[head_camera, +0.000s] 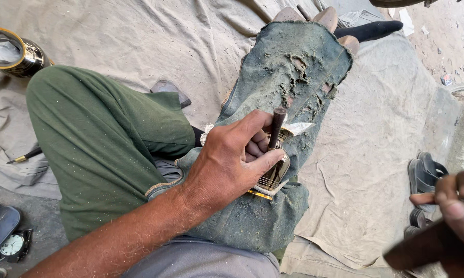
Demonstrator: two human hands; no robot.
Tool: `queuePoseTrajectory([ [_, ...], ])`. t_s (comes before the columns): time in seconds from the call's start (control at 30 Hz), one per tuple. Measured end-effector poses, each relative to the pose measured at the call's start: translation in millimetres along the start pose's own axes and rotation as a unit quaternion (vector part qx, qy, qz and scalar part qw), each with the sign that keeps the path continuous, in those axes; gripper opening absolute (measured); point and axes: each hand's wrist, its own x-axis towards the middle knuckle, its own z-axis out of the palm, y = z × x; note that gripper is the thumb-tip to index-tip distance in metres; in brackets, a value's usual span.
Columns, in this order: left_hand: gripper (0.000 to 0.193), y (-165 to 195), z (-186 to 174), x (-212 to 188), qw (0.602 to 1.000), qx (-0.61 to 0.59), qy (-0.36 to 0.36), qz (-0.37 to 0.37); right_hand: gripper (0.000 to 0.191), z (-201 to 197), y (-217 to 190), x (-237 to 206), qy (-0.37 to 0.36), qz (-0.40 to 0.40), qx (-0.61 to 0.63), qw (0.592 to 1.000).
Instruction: The person sits on the ground with a sandbag on their lap holding a small brass pot. They hold a punch against the pot's surface and strike it repeatedly with a wooden mallet, rotating the pot to work different areas, and briefly set the pot down before resuming hammering.
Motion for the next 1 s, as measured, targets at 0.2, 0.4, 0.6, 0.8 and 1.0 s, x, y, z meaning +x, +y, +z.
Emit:
queuePoseTrajectory([
  [0.2, 0.042, 2.0, 1.4, 1.3, 1.0, -0.012, 0.015, -0.021, 0.062, 22.4, -50.0, 71.1, -0.029, 0.074, -0.257, 0.963],
  [0.4, 0.048, 2.5, 1.0, 2.5, 0.998, 0.025, 0.012, 0.048, 0.044, 37.8, -86.4, 102.8, -0.133, 0.086, -0.484, 0.861],
  [0.6, 0.045, 1.7, -5.7, 8.8, 0.992, 0.051, -0.029, 0.107, 0.035, 42.6, -69.6, 87.7, -0.072, 0.281, -0.458, 0.84],
  [0.8, 0.036, 6.2, -1.9, 19.8, 0.975, 0.109, -0.145, 0.127, 0.039, 24.9, -41.8, 25.1, -0.086, 0.222, -0.455, 0.858],
  [1.0, 0.026, 4.8, 2.6, 42.0, 0.94, 0.147, -0.269, 0.151, 0.032, 64.8, -8.9, -46.7, 0.079, 0.178, -0.31, 0.93],
])
